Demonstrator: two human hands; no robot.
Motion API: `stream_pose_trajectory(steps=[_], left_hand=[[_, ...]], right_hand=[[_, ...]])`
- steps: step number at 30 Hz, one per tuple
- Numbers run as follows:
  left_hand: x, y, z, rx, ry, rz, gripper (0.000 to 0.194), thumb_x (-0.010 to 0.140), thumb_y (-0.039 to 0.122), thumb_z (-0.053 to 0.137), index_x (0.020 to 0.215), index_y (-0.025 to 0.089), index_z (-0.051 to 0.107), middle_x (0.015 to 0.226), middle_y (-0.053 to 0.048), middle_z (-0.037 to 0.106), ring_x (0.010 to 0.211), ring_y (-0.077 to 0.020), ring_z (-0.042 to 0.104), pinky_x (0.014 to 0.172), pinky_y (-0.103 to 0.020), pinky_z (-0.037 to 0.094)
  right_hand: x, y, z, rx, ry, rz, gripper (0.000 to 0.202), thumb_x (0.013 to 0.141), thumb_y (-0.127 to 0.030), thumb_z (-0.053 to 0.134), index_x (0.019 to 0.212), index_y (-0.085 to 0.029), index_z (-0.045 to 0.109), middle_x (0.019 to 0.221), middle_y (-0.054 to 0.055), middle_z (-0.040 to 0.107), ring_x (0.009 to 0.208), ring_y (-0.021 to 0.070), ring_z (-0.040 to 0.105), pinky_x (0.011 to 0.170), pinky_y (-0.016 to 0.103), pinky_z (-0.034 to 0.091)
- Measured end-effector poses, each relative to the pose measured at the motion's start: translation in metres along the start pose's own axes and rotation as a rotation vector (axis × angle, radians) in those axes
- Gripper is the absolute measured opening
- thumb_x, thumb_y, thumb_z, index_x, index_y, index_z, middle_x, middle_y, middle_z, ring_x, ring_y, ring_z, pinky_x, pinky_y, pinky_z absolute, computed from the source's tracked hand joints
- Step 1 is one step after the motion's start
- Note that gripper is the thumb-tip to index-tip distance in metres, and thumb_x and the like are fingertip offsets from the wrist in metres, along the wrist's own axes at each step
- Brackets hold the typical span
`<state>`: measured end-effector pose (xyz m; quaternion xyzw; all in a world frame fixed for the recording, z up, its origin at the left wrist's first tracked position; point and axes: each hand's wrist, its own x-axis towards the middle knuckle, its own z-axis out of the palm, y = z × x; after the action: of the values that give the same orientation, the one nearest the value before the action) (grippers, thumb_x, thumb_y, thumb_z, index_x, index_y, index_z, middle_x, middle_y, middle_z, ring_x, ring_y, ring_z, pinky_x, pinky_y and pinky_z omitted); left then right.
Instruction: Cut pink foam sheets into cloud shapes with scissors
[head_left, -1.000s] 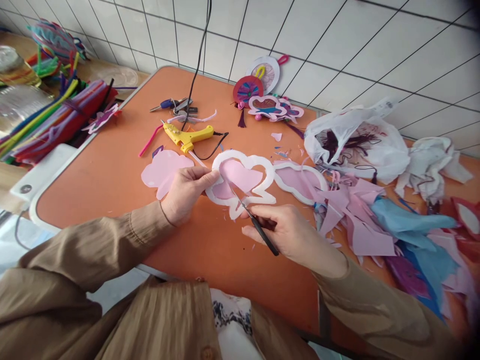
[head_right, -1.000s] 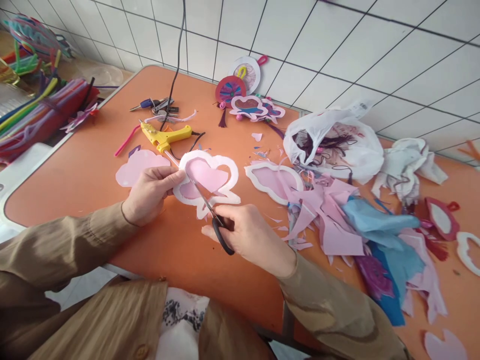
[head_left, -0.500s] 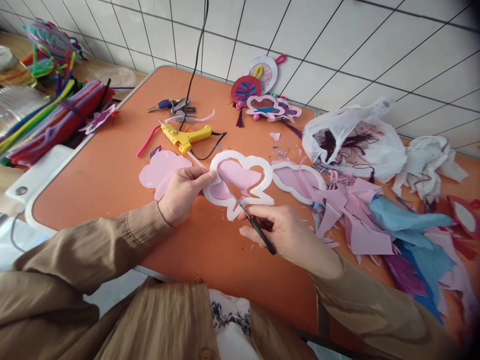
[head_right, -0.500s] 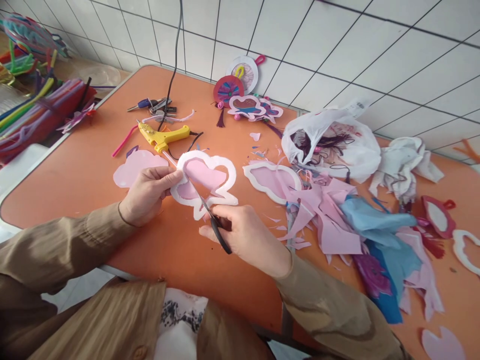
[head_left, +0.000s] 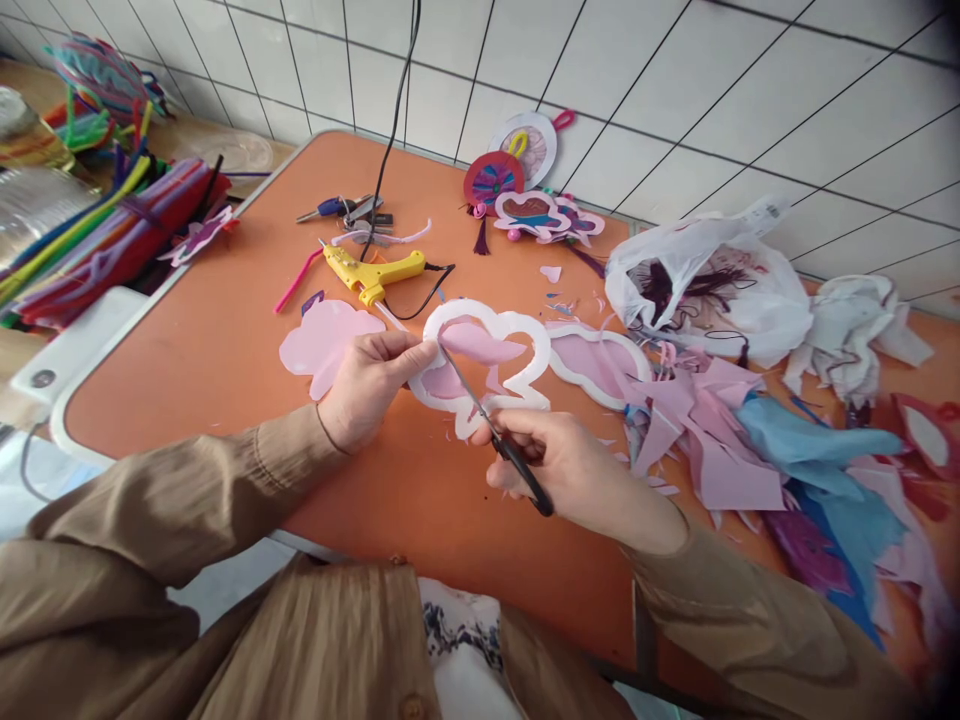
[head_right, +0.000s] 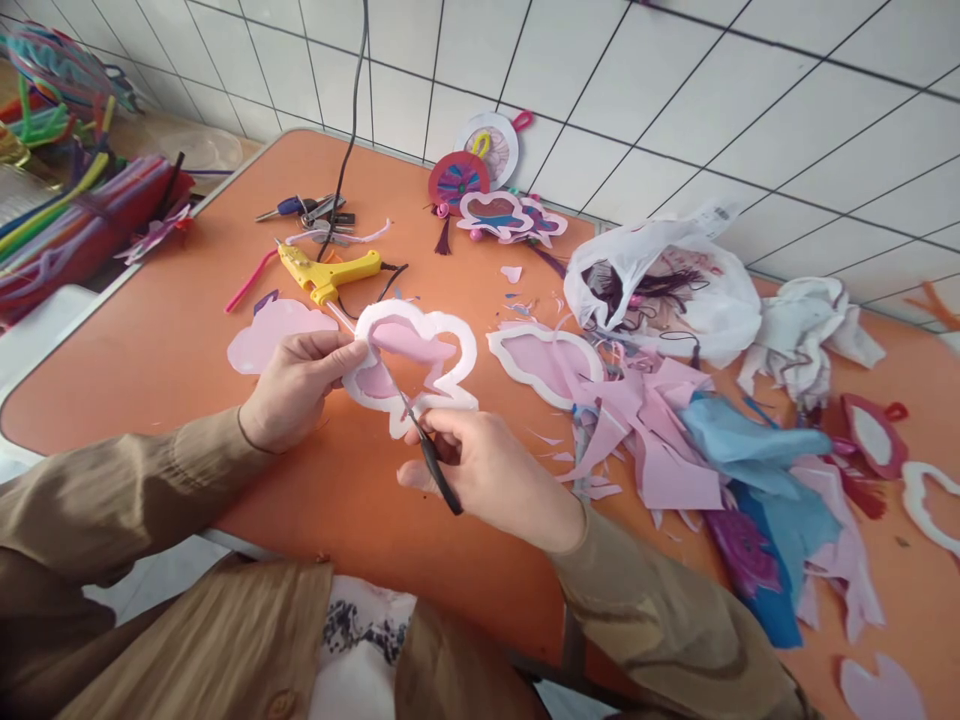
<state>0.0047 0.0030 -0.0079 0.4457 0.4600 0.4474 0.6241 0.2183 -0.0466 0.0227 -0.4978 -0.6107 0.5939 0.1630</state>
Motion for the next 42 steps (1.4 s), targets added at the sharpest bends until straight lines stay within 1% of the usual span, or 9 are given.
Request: stream_pose_trajectory(steps=[3,6,14,18,24,28,33,38,42], left_hand=[[0.000,0.000,-0.001,0.018,0.000,0.004,0.038,0.073,0.052,0.082,0.069,0.015,0.073,0.066,-0.005,0.073,0.060,-0.0161,0.066,0.060,-0.026,0.054],[-0.001,0.001,-0.001,0.021,-0.008,0.014,0.039,0.073,0.053,0.082,0.068,0.015,0.073,0.066,-0.005,0.073,0.060,-0.0154,0.065,0.060,-0.026,0.053],[-0.001,0.004,-0.001,0.010,0.000,0.028,0.038,0.073,0.052,0.083,0.068,0.015,0.075,0.068,-0.005,0.074,0.060,-0.0147,0.064,0.060,-0.026,0.051],[0.000,0.004,-0.001,-0.021,0.000,0.050,0.036,0.073,0.050,0.084,0.068,0.015,0.075,0.065,-0.003,0.072,0.058,-0.0127,0.061,0.058,-0.024,0.049],[-0.002,0.005,-0.001,-0.020,0.020,0.062,0.039,0.072,0.052,0.085,0.067,0.015,0.074,0.064,-0.003,0.071,0.057,-0.0121,0.060,0.056,-0.023,0.047],[-0.002,0.007,0.000,-0.019,0.027,0.060,0.040,0.070,0.052,0.086,0.065,0.015,0.072,0.063,-0.003,0.070,0.057,-0.0126,0.059,0.057,-0.024,0.047],[-0.002,0.008,0.000,-0.018,0.041,0.054,0.040,0.069,0.052,0.085,0.063,0.016,0.070,0.061,-0.003,0.068,0.057,-0.0138,0.060,0.058,-0.026,0.049],[-0.002,0.005,-0.001,-0.008,0.016,0.049,0.039,0.071,0.052,0.084,0.064,0.016,0.071,0.064,-0.004,0.071,0.059,-0.0142,0.062,0.060,-0.026,0.050],[-0.002,0.004,-0.002,0.011,0.016,0.061,0.037,0.074,0.051,0.082,0.066,0.016,0.073,0.065,-0.004,0.071,0.060,-0.0147,0.062,0.060,-0.026,0.049]], right_hand=[[-0.002,0.002,0.002,-0.095,0.047,-0.008,0.023,0.081,-0.037,0.075,0.085,-0.021,0.060,0.067,-0.006,0.042,0.061,0.0114,0.039,0.056,0.027,0.033],[-0.004,0.003,0.003,-0.172,0.073,-0.022,0.021,0.081,-0.035,0.076,0.082,-0.020,0.061,0.066,-0.007,0.039,0.061,0.0108,0.035,0.056,0.027,0.030],[-0.005,-0.002,0.002,-0.149,0.036,-0.044,0.018,0.082,-0.031,0.076,0.091,-0.020,0.065,0.070,-0.005,0.051,0.062,0.0122,0.044,0.058,0.028,0.037],[-0.004,-0.005,0.004,-0.133,0.032,-0.051,0.023,0.081,-0.032,0.077,0.097,-0.020,0.068,0.069,-0.005,0.051,0.061,0.0121,0.044,0.058,0.028,0.038],[-0.003,-0.009,0.004,-0.074,0.008,-0.038,0.027,0.078,-0.038,0.078,0.087,-0.020,0.059,0.069,-0.004,0.053,0.063,0.0131,0.049,0.059,0.028,0.039],[-0.003,-0.007,0.003,-0.060,-0.009,-0.003,0.033,0.077,-0.043,0.078,0.090,-0.020,0.060,0.070,-0.003,0.056,0.064,0.0148,0.053,0.060,0.030,0.041],[-0.005,-0.004,0.001,-0.096,-0.007,0.052,0.038,0.076,-0.047,0.080,0.093,-0.019,0.063,0.067,-0.004,0.054,0.065,0.0153,0.053,0.060,0.029,0.041],[-0.004,-0.008,0.003,-0.100,0.007,-0.022,0.032,0.079,-0.044,0.079,0.088,-0.020,0.060,0.071,-0.003,0.054,0.065,0.0138,0.050,0.059,0.028,0.041],[-0.004,-0.009,0.004,-0.118,0.031,-0.052,0.034,0.079,-0.046,0.081,0.086,-0.020,0.061,0.082,-0.001,0.056,0.063,0.0112,0.045,0.056,0.027,0.039]])
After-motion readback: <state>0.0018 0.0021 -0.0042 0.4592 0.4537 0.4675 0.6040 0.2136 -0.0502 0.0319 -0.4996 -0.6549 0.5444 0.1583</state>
